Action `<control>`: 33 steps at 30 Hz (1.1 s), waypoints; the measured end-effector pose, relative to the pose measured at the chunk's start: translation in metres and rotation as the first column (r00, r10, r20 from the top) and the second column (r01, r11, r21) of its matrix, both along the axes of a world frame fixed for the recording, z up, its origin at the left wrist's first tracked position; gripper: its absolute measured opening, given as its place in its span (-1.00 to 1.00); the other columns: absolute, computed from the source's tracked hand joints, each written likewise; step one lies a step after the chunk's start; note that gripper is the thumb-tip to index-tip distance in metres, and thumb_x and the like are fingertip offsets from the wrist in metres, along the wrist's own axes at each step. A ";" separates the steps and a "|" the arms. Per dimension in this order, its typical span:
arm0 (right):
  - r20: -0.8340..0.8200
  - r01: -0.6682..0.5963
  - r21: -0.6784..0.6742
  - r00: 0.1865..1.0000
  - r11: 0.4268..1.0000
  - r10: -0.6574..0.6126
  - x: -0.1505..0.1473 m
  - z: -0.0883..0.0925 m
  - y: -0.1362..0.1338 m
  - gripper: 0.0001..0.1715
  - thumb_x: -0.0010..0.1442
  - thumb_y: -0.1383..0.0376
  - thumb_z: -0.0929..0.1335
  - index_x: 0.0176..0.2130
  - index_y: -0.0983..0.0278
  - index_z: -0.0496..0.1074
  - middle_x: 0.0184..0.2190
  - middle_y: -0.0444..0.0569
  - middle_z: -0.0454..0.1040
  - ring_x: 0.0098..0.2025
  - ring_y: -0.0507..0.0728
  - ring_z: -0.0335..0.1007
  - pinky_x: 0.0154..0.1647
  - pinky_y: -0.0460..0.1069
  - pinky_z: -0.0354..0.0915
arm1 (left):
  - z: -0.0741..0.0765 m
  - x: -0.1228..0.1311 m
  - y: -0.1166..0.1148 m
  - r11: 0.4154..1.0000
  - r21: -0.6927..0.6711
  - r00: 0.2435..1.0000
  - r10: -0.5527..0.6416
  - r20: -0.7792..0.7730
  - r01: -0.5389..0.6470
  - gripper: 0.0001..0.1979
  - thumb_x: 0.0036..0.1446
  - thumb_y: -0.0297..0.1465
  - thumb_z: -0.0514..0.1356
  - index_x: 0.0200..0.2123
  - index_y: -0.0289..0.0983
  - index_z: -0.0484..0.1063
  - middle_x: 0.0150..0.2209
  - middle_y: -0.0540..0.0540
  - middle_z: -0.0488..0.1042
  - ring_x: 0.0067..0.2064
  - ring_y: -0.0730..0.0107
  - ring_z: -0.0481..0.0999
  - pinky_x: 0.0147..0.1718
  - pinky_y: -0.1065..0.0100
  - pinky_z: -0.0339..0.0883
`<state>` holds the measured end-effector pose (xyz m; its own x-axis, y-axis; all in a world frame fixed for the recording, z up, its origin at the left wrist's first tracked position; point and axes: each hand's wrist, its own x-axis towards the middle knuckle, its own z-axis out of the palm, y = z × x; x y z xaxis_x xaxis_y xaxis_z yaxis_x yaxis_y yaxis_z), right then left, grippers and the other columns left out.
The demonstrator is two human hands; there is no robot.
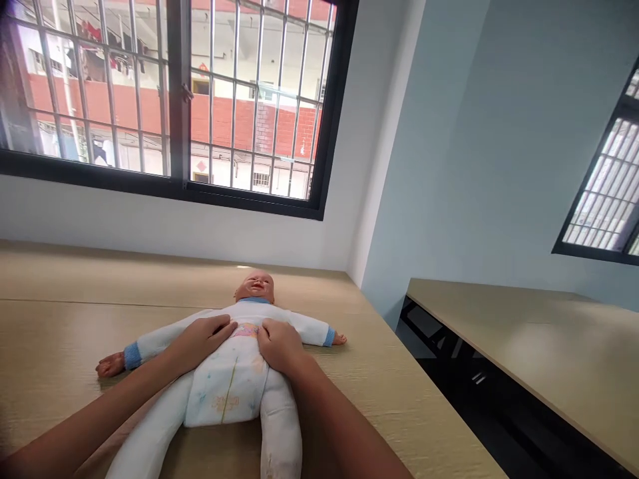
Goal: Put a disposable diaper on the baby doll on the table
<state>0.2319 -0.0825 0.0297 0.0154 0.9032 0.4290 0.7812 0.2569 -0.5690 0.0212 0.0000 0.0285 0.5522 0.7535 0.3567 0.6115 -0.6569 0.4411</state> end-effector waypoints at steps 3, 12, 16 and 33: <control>-0.129 0.055 0.029 0.990 0.998 -0.051 0.010 -0.011 -0.005 -0.67 0.30 0.27 0.26 -0.50 0.25 0.20 -0.56 -0.18 0.23 -0.45 0.03 0.11 -0.39 -0.05 0.00 | 0.000 -0.012 0.003 0.999 0.028 0.998 0.033 0.057 -0.035 -0.60 0.33 -0.11 -0.01 -0.50 -0.20 0.15 -0.51 0.02 0.35 -0.41 0.32 0.29 -0.38 0.33 0.00; -0.279 0.063 0.140 0.960 0.988 -0.022 0.009 -0.004 -0.021 -0.75 0.15 0.16 0.45 -0.39 0.31 0.46 -0.43 -0.12 0.42 -0.38 0.03 0.27 -0.32 -0.07 0.16 | 0.006 -0.017 -0.019 0.997 -0.053 0.979 -0.046 0.200 0.058 -0.53 0.23 0.08 0.13 -0.43 -0.21 0.28 -0.48 0.04 0.33 -0.38 0.30 0.29 -0.38 0.35 0.08; -0.134 0.126 -0.040 0.982 0.991 -0.130 -0.009 0.012 -0.021 -0.59 0.07 0.02 0.51 -0.42 0.30 0.45 -0.47 -0.11 0.46 -0.40 0.06 0.30 -0.39 -0.05 0.09 | 0.012 0.001 -0.027 0.997 -0.073 0.999 0.024 0.033 -0.022 -0.46 0.15 0.16 0.15 -0.46 -0.21 0.23 -0.46 -0.03 0.41 -0.37 0.24 0.33 -0.39 0.32 0.00; -0.003 0.285 -0.043 0.958 0.957 -0.286 0.013 0.008 -0.023 -0.77 0.26 0.39 0.30 -0.46 0.27 0.28 -0.51 -0.11 0.37 -0.42 0.05 0.20 -0.38 -0.05 -0.01 | 0.016 -0.007 -0.032 0.992 0.090 0.995 0.086 0.058 -0.091 -0.70 0.22 -0.25 0.00 -0.54 -0.19 0.11 -0.52 -0.02 0.36 -0.41 0.29 0.29 -0.38 0.30 0.00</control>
